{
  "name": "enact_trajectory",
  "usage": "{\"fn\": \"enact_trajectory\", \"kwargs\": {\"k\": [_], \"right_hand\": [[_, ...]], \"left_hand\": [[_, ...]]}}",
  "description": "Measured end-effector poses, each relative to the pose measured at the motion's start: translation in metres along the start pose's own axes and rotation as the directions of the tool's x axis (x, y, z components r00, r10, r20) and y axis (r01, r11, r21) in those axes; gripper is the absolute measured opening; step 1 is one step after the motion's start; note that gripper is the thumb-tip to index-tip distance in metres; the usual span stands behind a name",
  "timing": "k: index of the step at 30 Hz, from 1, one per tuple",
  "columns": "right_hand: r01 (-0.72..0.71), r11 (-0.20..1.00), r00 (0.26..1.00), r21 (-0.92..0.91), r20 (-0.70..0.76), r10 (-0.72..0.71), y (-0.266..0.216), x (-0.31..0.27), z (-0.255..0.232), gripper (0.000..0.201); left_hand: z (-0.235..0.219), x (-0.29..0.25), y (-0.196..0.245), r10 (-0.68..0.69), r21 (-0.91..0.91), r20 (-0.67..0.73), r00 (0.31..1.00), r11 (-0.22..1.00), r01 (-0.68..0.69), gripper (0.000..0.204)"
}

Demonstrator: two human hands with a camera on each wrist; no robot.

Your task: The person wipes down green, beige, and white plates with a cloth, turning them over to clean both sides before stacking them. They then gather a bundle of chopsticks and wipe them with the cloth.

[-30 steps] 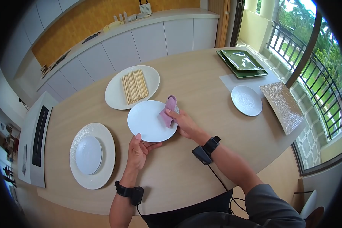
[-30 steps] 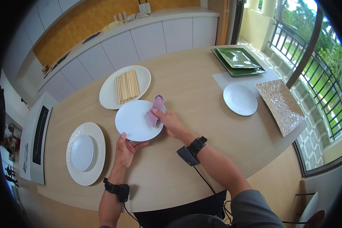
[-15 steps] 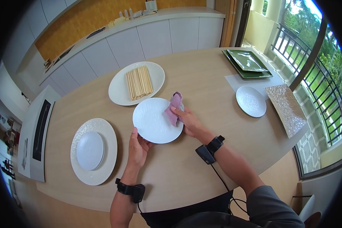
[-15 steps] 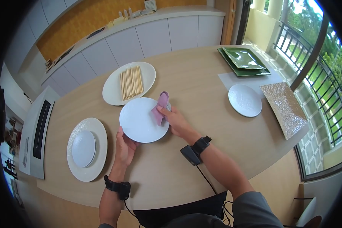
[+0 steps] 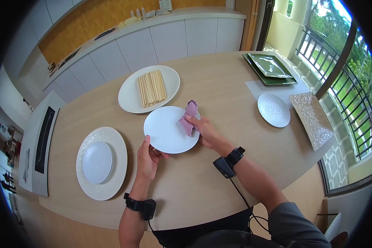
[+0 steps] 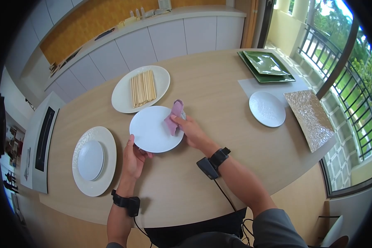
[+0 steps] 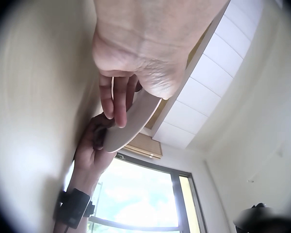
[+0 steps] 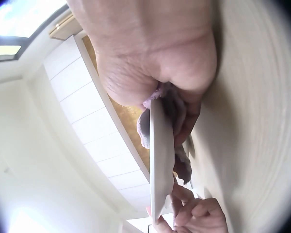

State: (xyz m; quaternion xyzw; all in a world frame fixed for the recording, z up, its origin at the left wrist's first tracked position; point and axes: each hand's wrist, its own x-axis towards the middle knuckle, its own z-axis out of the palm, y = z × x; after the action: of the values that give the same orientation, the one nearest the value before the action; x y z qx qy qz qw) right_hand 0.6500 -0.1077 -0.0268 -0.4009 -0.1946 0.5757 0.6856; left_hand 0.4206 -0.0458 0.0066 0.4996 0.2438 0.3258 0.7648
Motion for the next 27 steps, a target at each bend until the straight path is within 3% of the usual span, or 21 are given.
{"fn": "enact_trajectory", "kwargs": {"k": [2,4,5,7,14,19,23,27], "right_hand": [[-0.024,0.999,1.0,-0.029,0.014,0.025,-0.001,-0.002,0.002,0.038],[-0.025,0.997,1.0,-0.067,0.0,0.025,-0.003,-0.005,0.005,0.039],[-0.025,0.994,1.0,-0.105,-0.015,0.024,-0.003,-0.006,0.007,0.04],[-0.029,0.992,1.0,-0.121,0.004,0.03,-0.003,-0.008,0.008,0.04],[0.025,0.997,1.0,-0.067,0.008,-0.025,-0.001,-0.004,0.006,0.037],[0.094,0.994,0.991,0.054,-0.099,-0.088,-0.002,-0.003,0.008,0.032],[0.09,0.993,0.992,0.08,-0.091,-0.082,-0.001,0.0,0.004,0.036],[0.098,0.992,0.993,0.078,-0.074,-0.092,0.0,0.0,0.002,0.037]], "left_hand": [[-0.011,0.002,-0.002,-0.003,0.001,-0.016,1.0,1.0,0.003,0.051],[-0.025,0.004,-0.003,-0.094,-0.052,0.049,0.994,0.994,0.097,0.051],[-0.023,0.004,-0.004,-0.095,-0.052,0.047,0.994,0.994,0.097,0.051],[-0.013,0.004,-0.003,-0.104,-0.085,-0.116,0.988,0.992,0.095,0.054],[0.003,0.0,0.001,-0.055,-0.133,-0.09,0.994,0.99,0.042,0.058],[0.007,-0.005,0.005,-0.059,-0.016,0.17,0.984,0.998,0.063,0.051],[0.013,-0.007,0.001,-0.053,0.055,0.132,0.99,0.997,0.046,0.05],[0.011,-0.006,0.0,-0.054,-0.019,0.132,0.99,0.998,0.057,0.048]]}}
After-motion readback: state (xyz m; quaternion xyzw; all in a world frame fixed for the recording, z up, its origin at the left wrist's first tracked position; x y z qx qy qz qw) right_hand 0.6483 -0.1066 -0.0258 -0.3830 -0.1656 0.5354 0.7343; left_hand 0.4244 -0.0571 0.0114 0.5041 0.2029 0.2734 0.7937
